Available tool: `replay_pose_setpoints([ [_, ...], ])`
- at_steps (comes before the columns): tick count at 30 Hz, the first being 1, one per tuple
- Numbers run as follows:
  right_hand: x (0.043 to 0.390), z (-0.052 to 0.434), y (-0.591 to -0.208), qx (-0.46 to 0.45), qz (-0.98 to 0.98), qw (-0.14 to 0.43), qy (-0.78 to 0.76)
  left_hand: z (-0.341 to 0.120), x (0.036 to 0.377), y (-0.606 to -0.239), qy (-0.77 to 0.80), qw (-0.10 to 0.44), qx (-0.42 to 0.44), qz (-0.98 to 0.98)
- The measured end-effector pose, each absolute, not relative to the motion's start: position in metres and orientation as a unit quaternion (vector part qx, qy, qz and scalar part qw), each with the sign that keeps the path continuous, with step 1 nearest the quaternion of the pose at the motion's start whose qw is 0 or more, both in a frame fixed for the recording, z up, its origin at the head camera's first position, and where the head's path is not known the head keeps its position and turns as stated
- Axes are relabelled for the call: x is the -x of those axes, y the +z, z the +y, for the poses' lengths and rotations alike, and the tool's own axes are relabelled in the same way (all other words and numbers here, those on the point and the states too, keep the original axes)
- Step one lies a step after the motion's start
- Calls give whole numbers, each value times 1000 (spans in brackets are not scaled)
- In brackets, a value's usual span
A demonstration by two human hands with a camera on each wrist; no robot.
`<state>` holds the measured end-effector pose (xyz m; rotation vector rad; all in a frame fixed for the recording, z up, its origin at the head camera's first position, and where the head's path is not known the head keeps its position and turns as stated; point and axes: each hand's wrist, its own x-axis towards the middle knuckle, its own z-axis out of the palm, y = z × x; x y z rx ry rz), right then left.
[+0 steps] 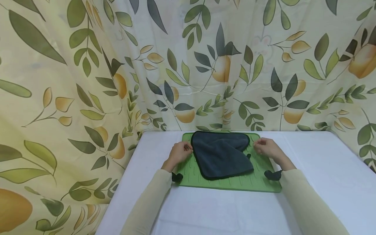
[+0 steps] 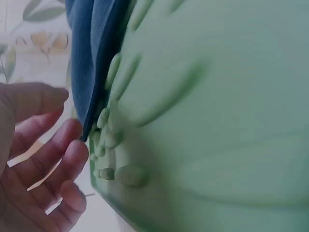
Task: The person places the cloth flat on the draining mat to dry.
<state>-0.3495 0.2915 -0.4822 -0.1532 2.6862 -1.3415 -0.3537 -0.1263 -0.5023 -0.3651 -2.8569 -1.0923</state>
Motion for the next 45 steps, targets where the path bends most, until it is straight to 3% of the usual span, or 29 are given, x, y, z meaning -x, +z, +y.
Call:
replay_pose_setpoints([
  [13,306,282,-484,136,914,100,-368,-112,300,-489,-291,-53,252,-921],
  [25,291,270,-483,162,912,157,-342,-87,279,-491,-136,-34,296,-945],
  [33,293,266,-487,159,931,93,-317,-80,274,-487,-89,3,326,-941],
  [45,293,260,-477,152,931,17,-331,-73,272,-488,-33,8,327,-944],
])
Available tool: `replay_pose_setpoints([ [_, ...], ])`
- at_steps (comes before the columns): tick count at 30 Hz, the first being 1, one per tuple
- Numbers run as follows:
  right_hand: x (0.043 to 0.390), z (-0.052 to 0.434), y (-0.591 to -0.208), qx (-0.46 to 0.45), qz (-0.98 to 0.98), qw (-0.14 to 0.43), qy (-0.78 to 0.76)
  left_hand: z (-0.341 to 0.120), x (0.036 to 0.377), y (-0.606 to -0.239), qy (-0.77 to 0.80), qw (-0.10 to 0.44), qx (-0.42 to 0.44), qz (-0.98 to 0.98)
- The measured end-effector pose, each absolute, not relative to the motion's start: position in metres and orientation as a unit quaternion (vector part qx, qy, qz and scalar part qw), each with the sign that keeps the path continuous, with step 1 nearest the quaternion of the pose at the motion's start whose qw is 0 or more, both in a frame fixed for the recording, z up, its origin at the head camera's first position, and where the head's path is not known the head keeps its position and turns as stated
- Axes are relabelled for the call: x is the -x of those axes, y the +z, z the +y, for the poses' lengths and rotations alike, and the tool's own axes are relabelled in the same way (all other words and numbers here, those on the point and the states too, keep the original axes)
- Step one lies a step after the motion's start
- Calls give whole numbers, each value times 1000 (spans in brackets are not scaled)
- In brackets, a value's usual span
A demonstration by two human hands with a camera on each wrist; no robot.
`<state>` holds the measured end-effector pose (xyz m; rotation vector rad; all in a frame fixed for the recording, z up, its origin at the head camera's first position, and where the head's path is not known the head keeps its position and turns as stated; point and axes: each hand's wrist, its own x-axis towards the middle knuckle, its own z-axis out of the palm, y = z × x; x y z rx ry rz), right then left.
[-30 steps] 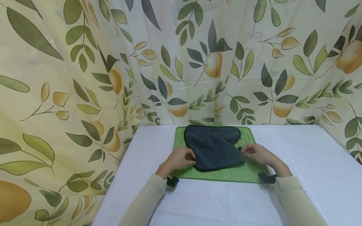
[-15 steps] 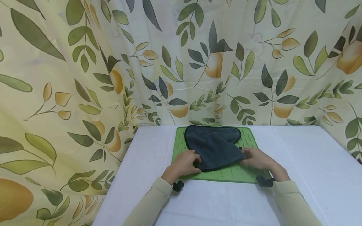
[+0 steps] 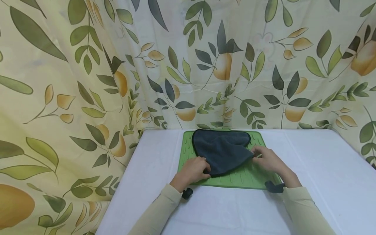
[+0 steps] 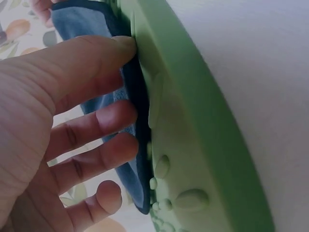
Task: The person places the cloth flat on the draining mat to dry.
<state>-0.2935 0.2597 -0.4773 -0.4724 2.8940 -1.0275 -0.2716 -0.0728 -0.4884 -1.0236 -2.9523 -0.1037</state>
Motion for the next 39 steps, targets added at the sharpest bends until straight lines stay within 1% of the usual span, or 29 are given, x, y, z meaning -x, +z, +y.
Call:
replay_pose_setpoints([
  [9,294,264,-474,165,930,6,-328,-72,275,-487,-26,21,342,-939],
  [13,294,269,-472,148,935,11,-323,-77,278,-485,-46,14,343,-938],
  [16,293,272,-471,136,936,11,-323,-83,280,-481,-76,9,329,-941],
  [21,293,274,-472,131,931,13,-340,-97,283,-474,-116,24,295,-948],
  [28,293,277,-470,160,926,-2,-342,-112,287,-465,-139,32,262,-954],
  [35,289,280,-462,178,920,-27,-347,-125,292,-462,-180,10,244,-953],
  [39,288,281,-459,188,914,-12,-359,-130,292,-459,-198,-12,238,-951],
])
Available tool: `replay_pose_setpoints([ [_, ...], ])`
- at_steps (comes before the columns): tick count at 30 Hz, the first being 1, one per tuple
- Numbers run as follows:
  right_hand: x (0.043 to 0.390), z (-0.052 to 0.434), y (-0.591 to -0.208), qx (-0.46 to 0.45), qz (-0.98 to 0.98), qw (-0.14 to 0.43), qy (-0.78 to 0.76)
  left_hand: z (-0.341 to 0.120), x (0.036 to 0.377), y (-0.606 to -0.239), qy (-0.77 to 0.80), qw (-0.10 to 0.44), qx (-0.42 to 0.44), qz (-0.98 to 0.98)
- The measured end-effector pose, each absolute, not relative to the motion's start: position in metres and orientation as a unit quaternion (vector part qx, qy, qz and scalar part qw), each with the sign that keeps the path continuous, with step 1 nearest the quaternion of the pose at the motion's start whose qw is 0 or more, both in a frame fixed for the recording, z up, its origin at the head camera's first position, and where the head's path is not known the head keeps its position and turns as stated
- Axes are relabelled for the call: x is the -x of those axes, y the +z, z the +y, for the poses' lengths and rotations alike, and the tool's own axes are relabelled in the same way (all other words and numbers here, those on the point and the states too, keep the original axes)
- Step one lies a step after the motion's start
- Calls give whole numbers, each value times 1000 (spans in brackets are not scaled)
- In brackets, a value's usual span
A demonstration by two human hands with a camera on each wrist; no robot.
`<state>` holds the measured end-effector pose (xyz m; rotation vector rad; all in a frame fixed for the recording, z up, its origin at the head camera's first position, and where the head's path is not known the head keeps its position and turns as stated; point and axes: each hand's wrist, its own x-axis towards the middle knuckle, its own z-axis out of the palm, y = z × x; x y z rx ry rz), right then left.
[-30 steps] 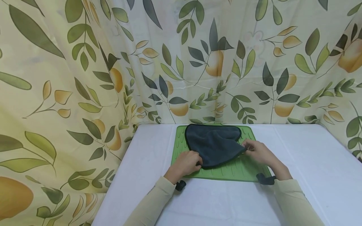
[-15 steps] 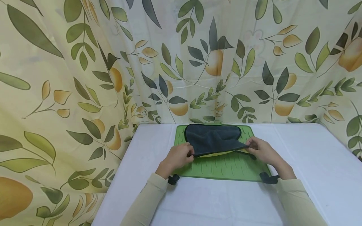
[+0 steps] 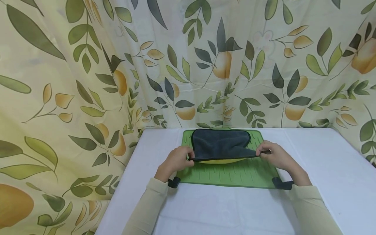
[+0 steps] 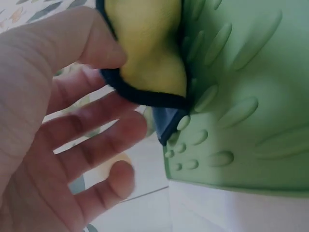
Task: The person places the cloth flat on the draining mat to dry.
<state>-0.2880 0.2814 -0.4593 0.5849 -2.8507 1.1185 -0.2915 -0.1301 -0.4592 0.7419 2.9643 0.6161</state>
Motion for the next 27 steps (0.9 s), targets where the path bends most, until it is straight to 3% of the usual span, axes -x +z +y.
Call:
replay_pose_setpoints([
  [13,287,289,-468,-184,-861,-192,434,-133,292,-466,213,111,-235,942],
  [19,289,281,-475,-139,-870,-187,434,-132,289,-470,234,125,-231,936],
  [27,287,270,-476,-110,-892,-171,405,-124,287,-476,175,70,-159,969],
])
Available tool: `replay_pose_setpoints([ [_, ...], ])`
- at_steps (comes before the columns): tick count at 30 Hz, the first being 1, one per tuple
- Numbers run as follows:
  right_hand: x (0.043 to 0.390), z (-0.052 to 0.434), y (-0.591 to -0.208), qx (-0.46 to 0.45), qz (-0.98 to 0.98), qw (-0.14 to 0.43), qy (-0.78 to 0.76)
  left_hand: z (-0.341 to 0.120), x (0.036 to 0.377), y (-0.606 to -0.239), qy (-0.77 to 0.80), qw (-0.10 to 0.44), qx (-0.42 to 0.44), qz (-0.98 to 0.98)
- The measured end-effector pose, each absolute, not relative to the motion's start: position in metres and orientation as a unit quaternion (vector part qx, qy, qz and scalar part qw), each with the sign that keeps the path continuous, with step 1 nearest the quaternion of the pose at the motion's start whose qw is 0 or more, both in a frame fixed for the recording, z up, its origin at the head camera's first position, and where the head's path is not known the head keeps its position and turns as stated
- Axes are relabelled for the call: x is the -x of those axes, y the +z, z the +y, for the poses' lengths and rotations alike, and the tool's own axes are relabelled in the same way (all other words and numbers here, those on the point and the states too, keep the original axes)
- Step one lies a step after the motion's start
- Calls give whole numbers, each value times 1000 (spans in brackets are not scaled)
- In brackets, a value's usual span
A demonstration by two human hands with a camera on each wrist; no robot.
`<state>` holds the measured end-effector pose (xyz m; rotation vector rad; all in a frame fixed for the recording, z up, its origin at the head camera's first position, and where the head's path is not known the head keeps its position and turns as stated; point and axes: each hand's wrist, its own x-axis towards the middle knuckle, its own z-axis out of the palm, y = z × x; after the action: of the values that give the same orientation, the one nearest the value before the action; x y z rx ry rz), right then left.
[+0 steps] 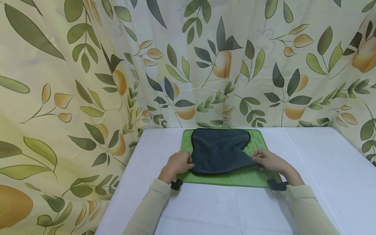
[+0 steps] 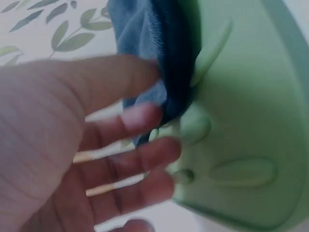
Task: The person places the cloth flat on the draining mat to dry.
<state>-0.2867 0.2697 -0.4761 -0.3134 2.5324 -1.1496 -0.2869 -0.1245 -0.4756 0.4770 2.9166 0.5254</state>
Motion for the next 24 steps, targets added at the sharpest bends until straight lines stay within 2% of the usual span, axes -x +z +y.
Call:
replay_pose_setpoints([
  [5,287,268,-476,115,891,179,-401,-121,285,-479,155,69,-120,978],
  [15,289,270,-473,119,897,203,-375,-119,284,-482,174,98,-111,974],
  [24,284,273,-461,98,904,184,-372,-120,284,-482,162,92,-124,975],
])
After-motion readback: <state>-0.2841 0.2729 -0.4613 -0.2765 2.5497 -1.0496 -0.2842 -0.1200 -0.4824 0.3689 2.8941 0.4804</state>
